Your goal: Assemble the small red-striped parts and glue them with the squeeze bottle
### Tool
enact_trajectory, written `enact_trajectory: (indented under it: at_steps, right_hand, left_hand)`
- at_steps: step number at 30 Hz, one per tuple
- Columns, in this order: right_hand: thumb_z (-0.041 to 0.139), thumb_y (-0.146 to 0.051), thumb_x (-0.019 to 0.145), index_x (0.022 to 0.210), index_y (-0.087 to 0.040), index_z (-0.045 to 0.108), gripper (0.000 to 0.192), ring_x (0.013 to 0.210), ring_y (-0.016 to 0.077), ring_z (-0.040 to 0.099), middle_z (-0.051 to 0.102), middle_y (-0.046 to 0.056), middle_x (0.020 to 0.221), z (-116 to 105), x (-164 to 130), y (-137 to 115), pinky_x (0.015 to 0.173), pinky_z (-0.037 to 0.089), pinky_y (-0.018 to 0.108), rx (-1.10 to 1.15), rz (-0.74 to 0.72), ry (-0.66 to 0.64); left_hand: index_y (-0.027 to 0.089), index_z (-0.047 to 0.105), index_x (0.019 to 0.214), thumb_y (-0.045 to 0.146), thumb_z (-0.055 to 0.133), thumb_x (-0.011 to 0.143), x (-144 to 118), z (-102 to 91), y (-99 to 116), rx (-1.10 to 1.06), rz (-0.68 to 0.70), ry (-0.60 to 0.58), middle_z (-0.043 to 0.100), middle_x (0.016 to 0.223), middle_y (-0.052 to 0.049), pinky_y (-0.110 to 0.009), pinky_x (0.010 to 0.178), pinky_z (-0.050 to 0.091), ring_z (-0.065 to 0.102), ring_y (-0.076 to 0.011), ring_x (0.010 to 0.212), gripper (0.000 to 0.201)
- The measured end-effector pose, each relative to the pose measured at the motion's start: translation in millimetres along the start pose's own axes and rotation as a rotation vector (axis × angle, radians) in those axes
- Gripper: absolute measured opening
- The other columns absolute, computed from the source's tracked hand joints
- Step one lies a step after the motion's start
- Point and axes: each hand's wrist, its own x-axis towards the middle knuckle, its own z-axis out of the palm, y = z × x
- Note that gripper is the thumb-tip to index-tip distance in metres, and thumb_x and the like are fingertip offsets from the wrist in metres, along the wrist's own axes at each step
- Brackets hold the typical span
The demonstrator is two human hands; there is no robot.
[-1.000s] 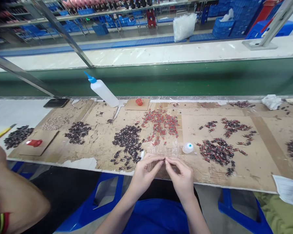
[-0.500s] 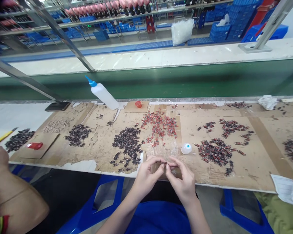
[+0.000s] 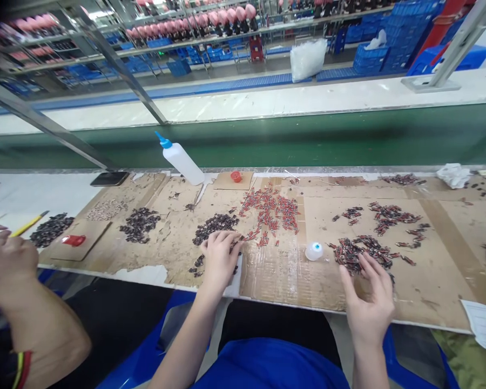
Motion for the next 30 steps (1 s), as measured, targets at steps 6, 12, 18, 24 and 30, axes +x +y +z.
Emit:
enact_trajectory:
  at_steps: [6, 12, 18, 24, 30]
  right_hand:
    - [0.060, -0.063, 0.078, 0.107, -0.018, 0.065, 0.054, 0.114, 0.0350, 0.048, 0.066, 0.017, 0.107, 30.1, 7.2, -1.0, 0.095, 0.040, 0.055, -0.183, -0.259, -0.185]
    - [0.065, -0.055, 0.077, 0.088, -0.022, 0.057, 0.036, 0.123, 0.0329, 0.049, 0.067, 0.014, 0.111, 41.4, 7.6, -7.5, 0.099, 0.041, 0.053, 0.011, -0.055, -0.331]
    - [0.078, -0.048, 0.064, 0.078, -0.021, 0.055, 0.038, 0.065, 0.0205, 0.067, 0.071, 0.005, 0.075, 32.0, 0.2, -22.1, 0.060, 0.054, 0.032, 0.365, 0.287, -0.425]
    - [0.079, -0.049, 0.061, 0.079, -0.017, 0.067, 0.038, 0.061, 0.0196, 0.065, 0.071, 0.006, 0.072, 35.2, -4.3, -20.7, 0.055, 0.051, 0.029, 0.539, 0.403, -0.239]
    - [0.072, -0.052, 0.069, 0.069, -0.017, 0.068, 0.036, 0.055, 0.0188, 0.063, 0.069, 0.004, 0.062, 43.3, -10.5, -31.1, 0.053, 0.051, 0.029, 0.395, 0.334, -0.234]
  left_hand:
    - [0.021, 0.069, 0.072, 0.014, 0.060, 0.083, 13.8, 11.8, -14.4, -0.019, 0.005, 0.022, 0.070, 0.094, -0.009, -0.049, 0.089, 0.032, 0.050, -0.0301, 0.104, 0.016]
    - [0.022, 0.067, 0.081, 0.012, 0.057, 0.084, 0.1, 11.7, -8.9, -0.141, 0.062, -0.039, 0.071, 0.092, -0.007, -0.044, 0.089, 0.032, 0.052, -0.0264, 0.100, 0.014]
    - [0.025, 0.068, 0.081, 0.011, 0.063, 0.082, -34.3, 26.0, 13.8, -0.257, 0.180, -0.226, 0.073, 0.093, -0.002, -0.043, 0.092, 0.029, 0.055, -0.0231, 0.100, 0.015]
    - [0.024, 0.068, 0.093, 0.013, 0.068, 0.080, -47.1, 33.5, 18.6, -0.255, 0.190, -0.225, 0.072, 0.104, -0.004, -0.044, 0.094, 0.027, 0.055, -0.0246, 0.105, 0.016]
    - [0.024, 0.067, 0.092, 0.008, 0.069, 0.076, -43.8, 27.9, 20.8, -0.323, 0.129, -0.266, 0.075, 0.095, -0.002, -0.044, 0.096, 0.027, 0.060, -0.0228, 0.102, 0.022]
